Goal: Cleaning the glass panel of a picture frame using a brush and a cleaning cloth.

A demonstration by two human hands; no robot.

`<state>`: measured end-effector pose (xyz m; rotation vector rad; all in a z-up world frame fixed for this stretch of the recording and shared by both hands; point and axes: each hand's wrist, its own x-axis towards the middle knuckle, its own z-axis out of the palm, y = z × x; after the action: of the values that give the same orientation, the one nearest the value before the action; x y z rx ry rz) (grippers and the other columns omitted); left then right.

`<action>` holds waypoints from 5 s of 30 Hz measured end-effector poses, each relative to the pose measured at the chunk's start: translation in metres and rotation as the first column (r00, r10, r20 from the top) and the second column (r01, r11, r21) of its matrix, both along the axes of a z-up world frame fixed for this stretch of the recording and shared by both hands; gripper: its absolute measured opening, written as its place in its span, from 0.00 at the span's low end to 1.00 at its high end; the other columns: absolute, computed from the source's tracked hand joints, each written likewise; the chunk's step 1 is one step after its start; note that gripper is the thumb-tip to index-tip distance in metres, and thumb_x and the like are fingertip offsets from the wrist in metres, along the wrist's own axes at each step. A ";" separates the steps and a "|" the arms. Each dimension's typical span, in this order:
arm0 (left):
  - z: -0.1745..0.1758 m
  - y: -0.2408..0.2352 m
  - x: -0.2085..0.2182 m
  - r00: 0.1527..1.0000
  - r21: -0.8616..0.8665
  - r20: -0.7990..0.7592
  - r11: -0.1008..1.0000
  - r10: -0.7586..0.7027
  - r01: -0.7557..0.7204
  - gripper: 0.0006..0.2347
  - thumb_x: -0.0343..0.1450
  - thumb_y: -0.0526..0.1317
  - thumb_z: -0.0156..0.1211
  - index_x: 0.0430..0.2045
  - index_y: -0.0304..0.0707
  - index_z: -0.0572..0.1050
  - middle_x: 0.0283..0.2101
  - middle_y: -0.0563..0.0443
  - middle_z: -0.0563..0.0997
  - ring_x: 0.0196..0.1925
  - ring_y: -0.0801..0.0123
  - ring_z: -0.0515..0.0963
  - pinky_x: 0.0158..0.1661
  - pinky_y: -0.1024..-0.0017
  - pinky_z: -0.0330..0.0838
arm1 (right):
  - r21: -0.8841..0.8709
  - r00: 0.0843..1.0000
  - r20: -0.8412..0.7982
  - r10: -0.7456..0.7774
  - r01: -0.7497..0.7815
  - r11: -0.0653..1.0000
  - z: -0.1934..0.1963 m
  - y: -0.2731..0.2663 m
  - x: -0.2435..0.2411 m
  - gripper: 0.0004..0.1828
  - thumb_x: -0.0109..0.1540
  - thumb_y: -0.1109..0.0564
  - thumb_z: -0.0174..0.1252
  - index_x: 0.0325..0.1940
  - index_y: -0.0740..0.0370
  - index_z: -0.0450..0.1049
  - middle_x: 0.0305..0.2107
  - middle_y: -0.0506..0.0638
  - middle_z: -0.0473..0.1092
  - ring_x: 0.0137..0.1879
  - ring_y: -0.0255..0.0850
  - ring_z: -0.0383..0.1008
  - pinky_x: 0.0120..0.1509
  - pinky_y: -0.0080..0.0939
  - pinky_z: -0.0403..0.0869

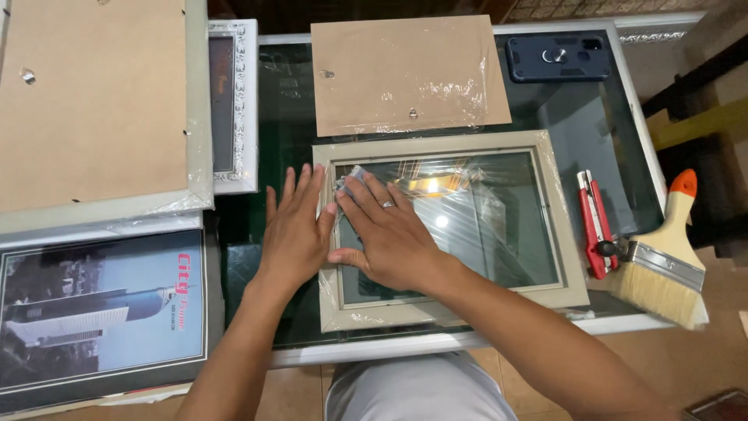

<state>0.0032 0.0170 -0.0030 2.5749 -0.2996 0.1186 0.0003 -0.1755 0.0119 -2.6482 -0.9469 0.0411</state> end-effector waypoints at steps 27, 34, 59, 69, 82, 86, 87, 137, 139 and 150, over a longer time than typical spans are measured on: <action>-0.046 0.000 0.069 0.956 -0.178 0.258 0.979 0.140 -0.096 0.15 0.73 0.36 0.55 0.54 0.43 0.80 0.54 0.45 0.77 0.55 0.47 0.77 0.51 0.54 0.71 | 0.024 0.995 -0.092 -0.034 0.036 0.999 0.000 0.002 0.001 0.34 0.73 0.41 0.37 0.77 0.66 0.54 0.76 0.63 0.46 0.81 0.60 0.40 0.80 0.64 0.40; -0.046 -0.005 0.070 0.959 -0.174 0.199 0.970 0.201 -0.167 0.13 0.74 0.40 0.58 0.53 0.55 0.80 0.50 0.58 0.76 0.56 0.57 0.73 0.48 0.58 0.68 | -0.117 0.960 -0.156 -0.232 0.215 0.970 0.019 -0.040 0.004 0.39 0.71 0.38 0.41 0.78 0.68 0.52 0.76 0.66 0.45 0.81 0.65 0.39 0.78 0.70 0.44; -0.036 -0.013 0.071 0.957 -0.160 0.151 0.962 0.247 -0.223 0.10 0.74 0.46 0.58 0.49 0.61 0.79 0.50 0.59 0.75 0.59 0.58 0.71 0.53 0.56 0.66 | -0.016 1.000 -0.002 0.007 -0.007 1.000 -0.003 -0.004 0.019 0.44 0.70 0.30 0.41 0.77 0.67 0.54 0.74 0.63 0.50 0.80 0.63 0.44 0.79 0.66 0.45; -0.020 -0.015 0.070 0.961 -0.194 0.123 0.956 0.247 -0.221 0.10 0.74 0.42 0.61 0.49 0.52 0.80 0.49 0.51 0.75 0.56 0.51 0.73 0.51 0.52 0.67 | -0.205 0.923 -0.067 -0.380 0.360 0.910 0.022 -0.126 0.004 0.39 0.69 0.37 0.45 0.78 0.63 0.55 0.75 0.63 0.50 0.80 0.63 0.45 0.76 0.71 0.51; -0.020 -0.015 0.068 0.964 -0.198 0.108 0.955 0.243 -0.219 0.10 0.75 0.45 0.60 0.49 0.55 0.81 0.49 0.54 0.76 0.56 0.54 0.73 0.53 0.54 0.66 | -0.199 0.872 0.008 -0.490 0.482 0.854 0.020 -0.064 -0.010 0.47 0.65 0.33 0.52 0.76 0.71 0.56 0.72 0.71 0.51 0.78 0.70 0.47 0.75 0.71 0.53; -0.019 -0.014 0.067 0.964 -0.202 0.114 0.956 0.240 -0.214 0.10 0.74 0.45 0.61 0.49 0.55 0.81 0.49 0.55 0.76 0.57 0.54 0.73 0.53 0.53 0.66 | -0.060 0.977 -0.086 -0.196 0.191 0.980 0.008 -0.011 -0.005 0.44 0.68 0.31 0.46 0.76 0.69 0.56 0.74 0.68 0.50 0.80 0.68 0.43 0.77 0.70 0.47; -0.018 -0.014 0.067 0.965 -0.200 0.106 0.956 0.240 -0.216 0.10 0.74 0.45 0.61 0.49 0.55 0.80 0.49 0.55 0.76 0.57 0.53 0.73 0.53 0.53 0.66 | -0.007 0.992 -0.095 -0.087 0.087 0.996 0.005 -0.002 -0.002 0.42 0.70 0.32 0.41 0.76 0.67 0.57 0.74 0.66 0.50 0.80 0.65 0.42 0.78 0.68 0.44; -0.032 -0.013 0.070 0.958 -0.201 0.149 0.956 0.246 -0.214 0.10 0.74 0.45 0.60 0.48 0.56 0.81 0.49 0.57 0.76 0.58 0.57 0.72 0.53 0.56 0.66 | -0.010 0.980 0.031 0.197 -0.197 0.980 -0.008 -0.025 0.037 0.40 0.69 0.32 0.43 0.76 0.61 0.57 0.74 0.59 0.53 0.80 0.60 0.48 0.79 0.65 0.48; -0.033 -0.014 0.070 0.958 -0.199 0.139 0.955 0.250 -0.220 0.10 0.74 0.46 0.60 0.49 0.58 0.81 0.49 0.57 0.76 0.58 0.58 0.72 0.53 0.56 0.66 | 0.031 0.970 0.026 0.241 -0.242 0.970 -0.001 -0.028 0.034 0.34 0.72 0.38 0.42 0.75 0.61 0.60 0.74 0.58 0.55 0.79 0.60 0.49 0.79 0.65 0.49; -0.022 -0.016 0.066 0.962 -0.214 0.123 0.953 0.242 -0.212 0.11 0.76 0.42 0.58 0.51 0.51 0.80 0.49 0.53 0.76 0.57 0.54 0.73 0.52 0.55 0.66 | -0.087 0.993 0.090 0.073 -0.066 0.994 0.009 -0.061 -0.058 0.31 0.62 0.56 0.48 0.72 0.60 0.65 0.68 0.59 0.63 0.73 0.63 0.61 0.68 0.63 0.64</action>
<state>0.0694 0.0012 -0.0249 2.3959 -0.0393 0.4054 -0.0580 -0.2361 0.0212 -2.7132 -1.0901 -0.0267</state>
